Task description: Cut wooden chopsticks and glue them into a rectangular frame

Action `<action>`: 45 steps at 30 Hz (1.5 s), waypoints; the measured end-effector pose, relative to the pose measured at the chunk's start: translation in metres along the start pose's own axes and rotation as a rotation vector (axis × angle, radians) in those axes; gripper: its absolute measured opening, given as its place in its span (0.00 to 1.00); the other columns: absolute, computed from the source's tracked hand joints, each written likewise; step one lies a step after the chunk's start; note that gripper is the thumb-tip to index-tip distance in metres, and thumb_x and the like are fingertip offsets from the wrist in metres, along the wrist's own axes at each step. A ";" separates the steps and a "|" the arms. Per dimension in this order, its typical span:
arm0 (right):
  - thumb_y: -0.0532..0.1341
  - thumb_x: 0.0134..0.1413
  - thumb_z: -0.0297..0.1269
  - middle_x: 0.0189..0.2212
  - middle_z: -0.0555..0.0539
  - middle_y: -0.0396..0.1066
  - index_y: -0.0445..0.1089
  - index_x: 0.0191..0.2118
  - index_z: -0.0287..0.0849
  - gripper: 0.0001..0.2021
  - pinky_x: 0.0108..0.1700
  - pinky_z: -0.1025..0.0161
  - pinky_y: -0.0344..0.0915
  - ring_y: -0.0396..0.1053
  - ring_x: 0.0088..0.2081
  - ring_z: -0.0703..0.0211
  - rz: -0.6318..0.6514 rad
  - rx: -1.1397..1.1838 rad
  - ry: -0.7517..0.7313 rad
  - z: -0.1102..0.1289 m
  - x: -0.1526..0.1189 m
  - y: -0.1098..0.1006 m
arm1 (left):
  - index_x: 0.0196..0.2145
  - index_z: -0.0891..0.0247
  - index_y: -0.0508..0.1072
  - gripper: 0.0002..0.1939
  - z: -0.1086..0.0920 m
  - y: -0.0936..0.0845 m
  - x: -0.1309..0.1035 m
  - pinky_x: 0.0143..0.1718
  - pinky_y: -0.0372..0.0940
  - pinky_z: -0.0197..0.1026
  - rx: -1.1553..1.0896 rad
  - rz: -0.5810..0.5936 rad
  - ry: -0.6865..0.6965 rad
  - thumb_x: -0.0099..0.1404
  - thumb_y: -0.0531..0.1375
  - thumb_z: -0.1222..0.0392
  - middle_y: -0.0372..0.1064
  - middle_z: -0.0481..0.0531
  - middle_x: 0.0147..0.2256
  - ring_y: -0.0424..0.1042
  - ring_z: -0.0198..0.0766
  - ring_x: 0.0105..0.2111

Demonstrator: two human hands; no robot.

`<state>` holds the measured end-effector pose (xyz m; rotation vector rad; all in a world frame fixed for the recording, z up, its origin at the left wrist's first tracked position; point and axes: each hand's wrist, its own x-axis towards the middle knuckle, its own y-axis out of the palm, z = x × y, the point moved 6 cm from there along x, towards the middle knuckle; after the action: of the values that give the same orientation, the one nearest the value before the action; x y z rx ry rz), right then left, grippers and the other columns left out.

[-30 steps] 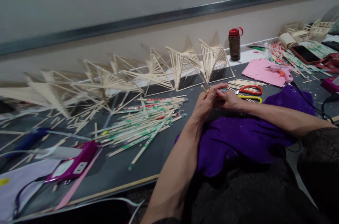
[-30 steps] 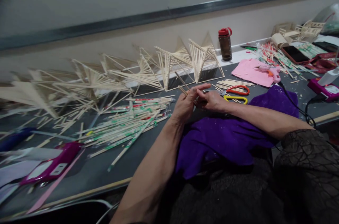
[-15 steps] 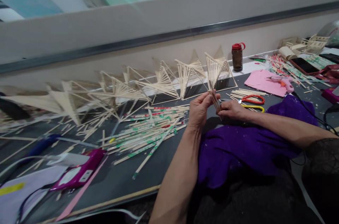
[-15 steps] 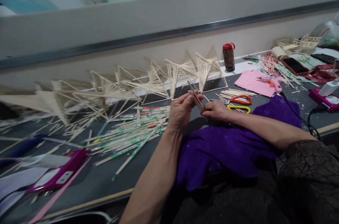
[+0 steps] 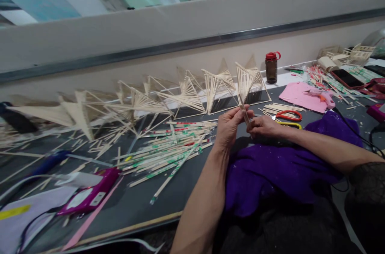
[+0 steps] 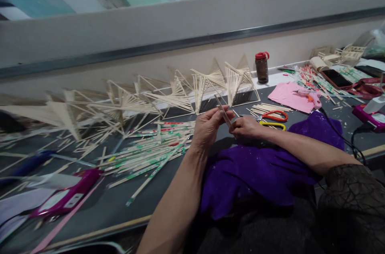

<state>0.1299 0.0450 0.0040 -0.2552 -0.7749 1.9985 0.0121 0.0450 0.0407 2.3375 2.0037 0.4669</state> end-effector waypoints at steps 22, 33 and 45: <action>0.59 0.51 0.30 0.29 0.47 0.75 0.78 0.35 0.36 0.09 0.36 0.65 0.63 0.71 0.32 0.61 0.004 -0.011 -0.008 0.004 -0.004 -0.007 | 0.33 0.63 0.78 0.20 -0.003 0.013 -0.002 0.36 0.72 0.41 0.016 0.016 0.069 0.49 0.70 0.45 0.77 0.51 0.29 0.77 0.38 0.29; 0.61 0.51 0.45 0.23 0.49 0.70 0.75 0.31 0.39 0.13 0.26 0.66 0.59 0.65 0.24 0.65 -0.223 0.221 0.033 -0.019 -0.018 -0.047 | 0.33 0.62 0.78 0.17 -0.007 0.005 0.000 0.38 0.73 0.44 -0.013 -0.046 0.134 0.50 0.70 0.48 0.78 0.51 0.29 0.78 0.39 0.30; 0.60 0.51 0.43 0.22 0.51 0.69 0.74 0.28 0.40 0.12 0.27 0.66 0.59 0.65 0.25 0.66 -0.218 0.166 0.022 -0.015 -0.021 -0.049 | 0.35 0.62 0.78 0.17 -0.005 0.007 -0.004 0.42 0.73 0.44 0.096 -0.069 0.264 0.56 0.66 0.46 0.79 0.52 0.31 0.78 0.39 0.33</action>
<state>0.1831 0.0511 0.0200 -0.0908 -0.5924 1.8377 0.0175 0.0390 0.0462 2.3590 2.2584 0.7249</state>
